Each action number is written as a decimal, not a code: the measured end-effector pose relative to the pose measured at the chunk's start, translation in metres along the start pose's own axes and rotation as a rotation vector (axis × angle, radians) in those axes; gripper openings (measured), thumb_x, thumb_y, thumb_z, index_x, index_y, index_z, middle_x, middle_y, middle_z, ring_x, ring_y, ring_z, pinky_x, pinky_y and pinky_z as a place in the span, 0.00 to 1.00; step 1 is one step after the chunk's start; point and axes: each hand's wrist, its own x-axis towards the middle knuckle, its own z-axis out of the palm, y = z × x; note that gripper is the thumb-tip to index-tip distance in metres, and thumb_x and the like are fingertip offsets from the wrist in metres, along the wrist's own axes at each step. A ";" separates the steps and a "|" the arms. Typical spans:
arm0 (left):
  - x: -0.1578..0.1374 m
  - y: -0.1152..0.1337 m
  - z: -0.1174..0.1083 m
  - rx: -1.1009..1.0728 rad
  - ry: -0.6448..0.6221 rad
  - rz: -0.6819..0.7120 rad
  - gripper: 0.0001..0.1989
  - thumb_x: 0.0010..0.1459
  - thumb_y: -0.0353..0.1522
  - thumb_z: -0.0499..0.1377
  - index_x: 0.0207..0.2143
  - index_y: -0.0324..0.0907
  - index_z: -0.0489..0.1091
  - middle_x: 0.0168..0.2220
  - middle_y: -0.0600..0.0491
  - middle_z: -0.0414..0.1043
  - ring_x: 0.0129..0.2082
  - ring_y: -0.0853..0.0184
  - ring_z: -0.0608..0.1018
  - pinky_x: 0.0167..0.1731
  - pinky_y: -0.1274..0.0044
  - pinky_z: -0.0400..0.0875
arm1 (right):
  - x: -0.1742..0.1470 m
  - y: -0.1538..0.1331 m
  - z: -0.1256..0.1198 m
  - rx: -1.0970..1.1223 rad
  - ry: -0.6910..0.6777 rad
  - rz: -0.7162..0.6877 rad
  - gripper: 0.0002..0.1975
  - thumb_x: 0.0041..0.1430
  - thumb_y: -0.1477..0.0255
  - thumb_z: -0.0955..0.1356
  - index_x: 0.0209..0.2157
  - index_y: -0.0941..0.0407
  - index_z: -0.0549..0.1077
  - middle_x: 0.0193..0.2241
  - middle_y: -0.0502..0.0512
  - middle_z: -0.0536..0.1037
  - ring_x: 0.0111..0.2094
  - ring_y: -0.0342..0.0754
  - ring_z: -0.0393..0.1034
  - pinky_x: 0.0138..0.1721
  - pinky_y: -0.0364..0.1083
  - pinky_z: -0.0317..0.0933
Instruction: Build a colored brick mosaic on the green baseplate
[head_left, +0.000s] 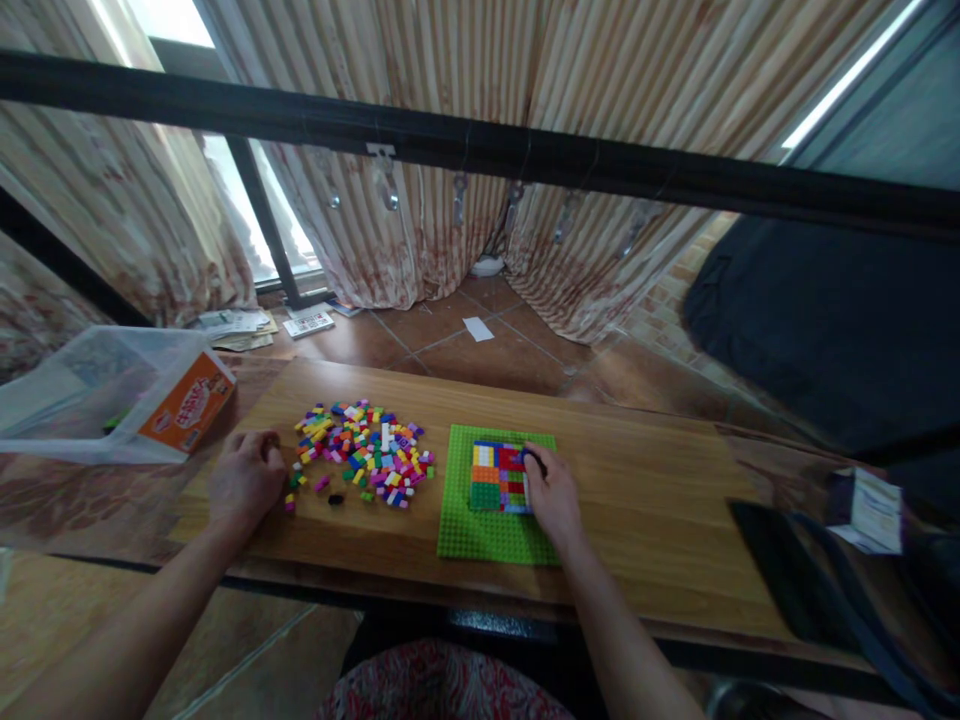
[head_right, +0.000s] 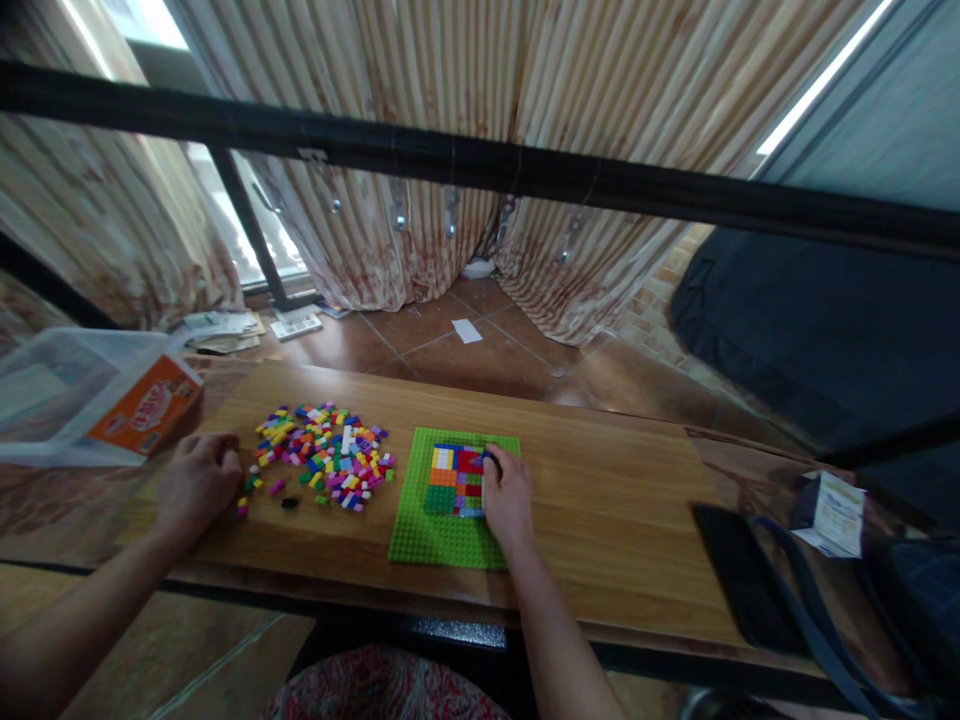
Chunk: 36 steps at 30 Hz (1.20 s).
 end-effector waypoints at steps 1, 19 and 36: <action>0.000 0.000 0.000 -0.004 0.002 0.006 0.17 0.59 0.33 0.50 0.46 0.38 0.73 0.49 0.43 0.70 0.44 0.55 0.76 0.43 0.66 0.72 | -0.001 0.000 0.002 -0.013 0.016 -0.025 0.22 0.62 0.61 0.60 0.45 0.59 0.77 0.44 0.63 0.79 0.48 0.55 0.69 0.54 0.56 0.59; -0.005 -0.004 0.007 -0.069 0.035 0.030 0.14 0.59 0.32 0.49 0.41 0.40 0.73 0.45 0.45 0.71 0.41 0.60 0.75 0.41 0.72 0.69 | -0.005 -0.020 -0.010 -0.172 0.044 -0.156 0.24 0.63 0.58 0.58 0.47 0.60 0.75 0.44 0.66 0.78 0.48 0.58 0.68 0.53 0.60 0.59; -0.005 -0.004 0.009 -0.165 0.030 0.023 0.13 0.59 0.31 0.50 0.41 0.41 0.73 0.44 0.46 0.71 0.42 0.61 0.75 0.43 0.73 0.68 | -0.036 -0.096 0.064 -0.254 -0.358 -0.529 0.10 0.59 0.75 0.67 0.39 0.52 0.79 0.42 0.57 0.76 0.46 0.55 0.64 0.49 0.53 0.58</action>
